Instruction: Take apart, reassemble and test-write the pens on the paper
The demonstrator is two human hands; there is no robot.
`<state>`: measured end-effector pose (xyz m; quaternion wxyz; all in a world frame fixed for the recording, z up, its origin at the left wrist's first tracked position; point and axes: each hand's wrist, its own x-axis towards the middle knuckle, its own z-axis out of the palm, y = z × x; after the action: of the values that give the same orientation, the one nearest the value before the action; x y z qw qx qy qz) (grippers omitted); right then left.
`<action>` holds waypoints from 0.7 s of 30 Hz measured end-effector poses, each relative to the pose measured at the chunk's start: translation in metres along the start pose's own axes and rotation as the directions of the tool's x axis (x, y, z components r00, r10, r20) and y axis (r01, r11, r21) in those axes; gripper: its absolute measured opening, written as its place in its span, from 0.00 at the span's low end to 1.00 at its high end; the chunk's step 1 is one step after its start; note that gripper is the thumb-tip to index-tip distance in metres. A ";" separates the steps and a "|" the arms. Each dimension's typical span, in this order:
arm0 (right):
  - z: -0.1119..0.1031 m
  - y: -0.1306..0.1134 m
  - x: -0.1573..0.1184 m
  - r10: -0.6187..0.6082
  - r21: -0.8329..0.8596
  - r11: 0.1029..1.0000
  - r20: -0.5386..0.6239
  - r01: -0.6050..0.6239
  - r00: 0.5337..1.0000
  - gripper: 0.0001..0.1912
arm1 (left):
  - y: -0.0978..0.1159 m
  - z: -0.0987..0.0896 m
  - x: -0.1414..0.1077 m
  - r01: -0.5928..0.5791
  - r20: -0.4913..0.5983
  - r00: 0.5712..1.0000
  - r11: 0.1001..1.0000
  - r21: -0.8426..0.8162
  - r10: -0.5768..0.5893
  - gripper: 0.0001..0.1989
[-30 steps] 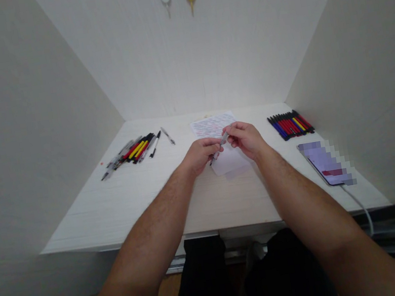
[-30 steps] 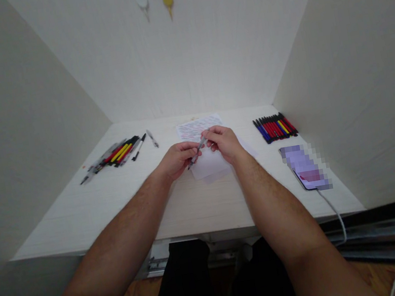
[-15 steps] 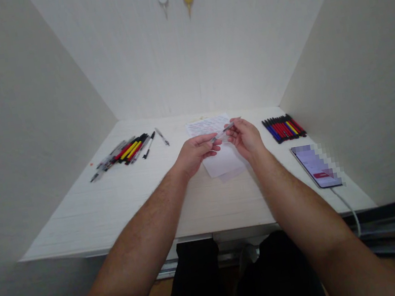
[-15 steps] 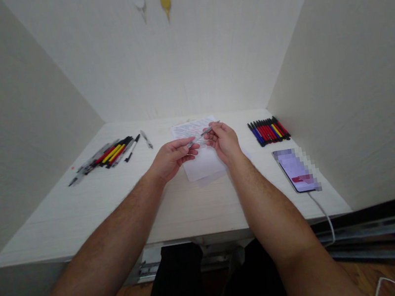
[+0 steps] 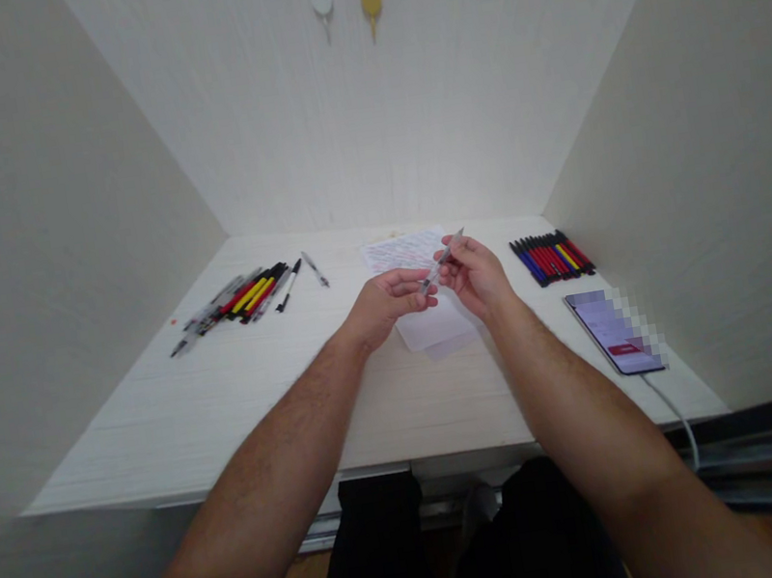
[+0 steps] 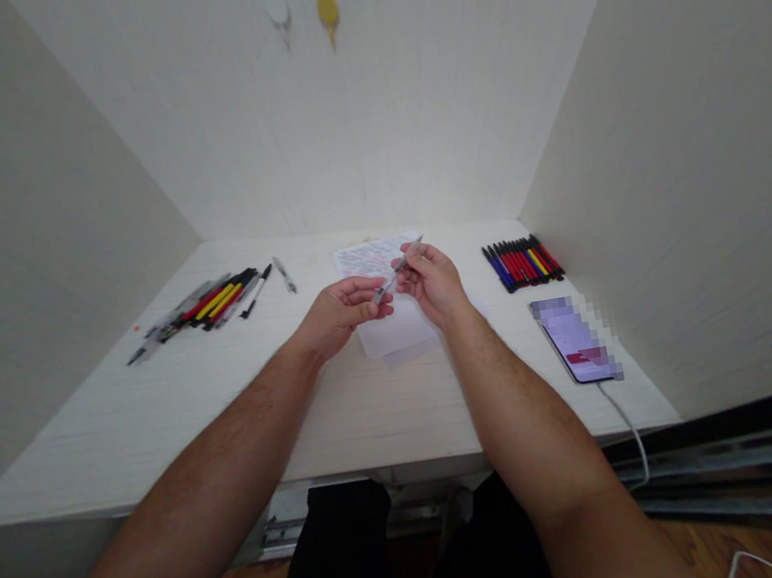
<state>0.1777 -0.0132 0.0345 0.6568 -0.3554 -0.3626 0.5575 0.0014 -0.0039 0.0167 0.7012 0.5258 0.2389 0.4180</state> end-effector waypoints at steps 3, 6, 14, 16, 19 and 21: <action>0.004 0.004 -0.002 0.030 -0.040 0.999 0.023 -0.029 0.999 0.14 | -0.002 0.000 0.002 -0.023 -0.009 1.000 0.998 0.057 0.023 0.26; 0.004 0.007 -0.002 0.032 -0.066 0.997 -0.007 -0.032 0.999 0.15 | -0.003 -0.002 0.004 -0.035 -0.006 0.999 0.992 0.125 0.036 0.27; -0.015 0.004 0.010 -0.034 -0.117 0.993 -0.244 0.005 0.969 0.28 | 0.000 -0.032 0.013 -0.088 -0.105 0.959 0.627 0.774 0.263 0.40; -0.014 0.005 0.010 -0.023 -0.116 0.993 -0.180 0.002 0.983 0.22 | -0.002 -0.036 0.013 -0.049 -0.073 0.965 0.444 0.895 0.253 0.42; -0.011 0.013 0.007 -0.058 -0.148 0.988 -0.096 0.044 0.994 0.21 | -0.007 -0.034 0.012 0.005 -0.042 0.990 0.256 0.967 0.137 0.48; -0.009 0.022 0.007 -0.088 -0.236 0.969 -0.075 0.068 0.993 0.19 | -0.010 -0.030 0.011 0.046 -0.059 0.996 0.182 0.982 0.063 0.50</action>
<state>0.1758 -0.0043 0.0111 0.6467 -0.4389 -0.4109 0.4694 -0.0124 0.0205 -0.0013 0.1897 0.8354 0.4778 0.1944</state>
